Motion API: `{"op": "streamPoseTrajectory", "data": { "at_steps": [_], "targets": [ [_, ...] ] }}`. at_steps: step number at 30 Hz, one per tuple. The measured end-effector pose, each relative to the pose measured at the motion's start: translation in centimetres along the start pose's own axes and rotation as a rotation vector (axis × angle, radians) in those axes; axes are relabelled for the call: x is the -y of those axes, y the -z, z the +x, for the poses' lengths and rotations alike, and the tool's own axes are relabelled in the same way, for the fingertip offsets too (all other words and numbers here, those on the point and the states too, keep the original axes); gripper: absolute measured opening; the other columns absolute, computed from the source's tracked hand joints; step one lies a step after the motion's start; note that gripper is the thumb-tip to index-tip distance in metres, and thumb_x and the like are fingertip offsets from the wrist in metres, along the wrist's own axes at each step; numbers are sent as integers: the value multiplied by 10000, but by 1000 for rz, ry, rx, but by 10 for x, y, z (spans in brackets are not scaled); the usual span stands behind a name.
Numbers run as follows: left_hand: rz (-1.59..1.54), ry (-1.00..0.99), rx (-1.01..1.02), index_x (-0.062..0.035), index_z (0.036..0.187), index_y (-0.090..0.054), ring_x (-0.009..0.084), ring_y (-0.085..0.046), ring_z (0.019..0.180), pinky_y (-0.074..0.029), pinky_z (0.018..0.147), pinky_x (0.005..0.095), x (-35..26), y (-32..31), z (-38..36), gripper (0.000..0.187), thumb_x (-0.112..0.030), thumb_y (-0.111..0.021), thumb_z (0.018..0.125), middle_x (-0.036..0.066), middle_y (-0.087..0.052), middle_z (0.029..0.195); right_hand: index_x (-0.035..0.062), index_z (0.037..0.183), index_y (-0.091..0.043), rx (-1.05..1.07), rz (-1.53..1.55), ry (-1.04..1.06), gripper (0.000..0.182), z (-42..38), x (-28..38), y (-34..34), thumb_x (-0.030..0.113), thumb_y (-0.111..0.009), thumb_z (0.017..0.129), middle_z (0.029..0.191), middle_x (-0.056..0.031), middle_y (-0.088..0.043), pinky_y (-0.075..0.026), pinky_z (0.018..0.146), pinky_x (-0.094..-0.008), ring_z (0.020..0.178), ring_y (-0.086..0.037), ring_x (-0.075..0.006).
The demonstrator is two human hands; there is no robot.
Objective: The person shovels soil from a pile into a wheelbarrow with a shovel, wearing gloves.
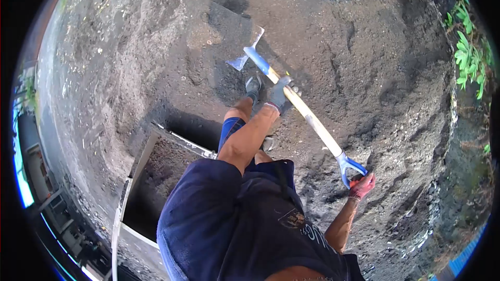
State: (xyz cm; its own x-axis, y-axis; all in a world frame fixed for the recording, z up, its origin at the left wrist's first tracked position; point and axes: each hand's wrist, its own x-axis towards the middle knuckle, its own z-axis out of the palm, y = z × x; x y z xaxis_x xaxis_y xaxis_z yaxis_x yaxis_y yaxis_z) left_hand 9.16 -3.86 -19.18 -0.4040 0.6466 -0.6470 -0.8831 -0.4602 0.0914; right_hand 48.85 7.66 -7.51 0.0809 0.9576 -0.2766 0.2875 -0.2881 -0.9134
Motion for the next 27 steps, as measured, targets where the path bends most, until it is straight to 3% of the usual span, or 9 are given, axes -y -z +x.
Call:
{"op": "streamPoseTrajectory", "data": {
  "at_steps": [6,8,9,10,11,14,17,25,27],
  "targets": [
    [-374,-495,66,-105,789,-528,216,-485,572,-462,631,410,-84,57,-146,141,-206,-624,807,17,-450,633,64,771,-534,499,3,244,362,14,44,-113,413,-551,865,588,-11,-458,-309,396,-254,452,-421,-114],
    [-378,-728,-2,-91,821,-534,191,-480,567,-452,629,388,-100,103,-204,164,-240,-602,828,-8,-439,606,26,819,-566,782,-174,504,373,9,45,-144,393,-521,870,632,-63,-521,-403,474,-297,529,-510,-167],
    [-478,-807,-1,-69,856,-543,170,-478,563,-444,621,375,-106,128,-232,169,-234,-576,838,-28,-439,597,5,857,-582,814,-337,858,430,4,41,-160,429,-513,881,686,-101,-560,-458,596,-352,648,-569,-219],
    [-576,-861,-26,-64,869,-552,160,-470,557,-442,616,376,-112,134,-268,154,-209,-577,823,-32,-449,604,5,857,-582,842,-323,865,430,-21,54,-179,429,-513,881,686,-101,-560,-458,596,-352,648,-569,-219],
    [-603,-949,169,-65,885,-556,161,-468,557,-443,623,376,-116,154,-287,156,-198,-578,807,-32,-456,611,0,865,-585,948,-231,913,466,-61,81,-195,459,-503,886,716,-118,-575,-463,638,-370,696,-577,-240],
    [-647,-1103,308,-90,902,-539,168,-483,586,-439,639,382,-129,166,-327,190,-251,-583,810,-36,-483,640,-12,864,-595,1075,-119,999,527,-107,108,-221,502,-483,884,753,-129,-590,-467,688,-377,743,-584,-255],
    [-631,-1095,277,-81,896,-537,166,-466,583,-433,644,375,-143,156,-331,232,-310,-517,869,-35,-466,628,-21,848,-601,1083,-97,1090,580,-108,117,-223,541,-460,874,765,-124,-594,-466,698,-371,741,-582,-251],
    [-659,-809,131,-71,896,-559,217,-514,653,-455,710,417,-116,88,-284,214,-248,-627,798,17,-473,681,-19,807,-604,899,-244,1085,633,-64,181,-182,589,-433,860,762,-140,-604,-461,692,-387,733,-581,-262],
    [-705,-777,173,-112,855,-529,243,-522,684,-462,720,461,-110,78,-276,147,-200,-625,788,42,-477,727,-11,780,-599,856,-281,1294,663,-68,204,-182,625,-424,855,735,-134,-597,-458,664,-373,707,-578,-258]
  ]
}}
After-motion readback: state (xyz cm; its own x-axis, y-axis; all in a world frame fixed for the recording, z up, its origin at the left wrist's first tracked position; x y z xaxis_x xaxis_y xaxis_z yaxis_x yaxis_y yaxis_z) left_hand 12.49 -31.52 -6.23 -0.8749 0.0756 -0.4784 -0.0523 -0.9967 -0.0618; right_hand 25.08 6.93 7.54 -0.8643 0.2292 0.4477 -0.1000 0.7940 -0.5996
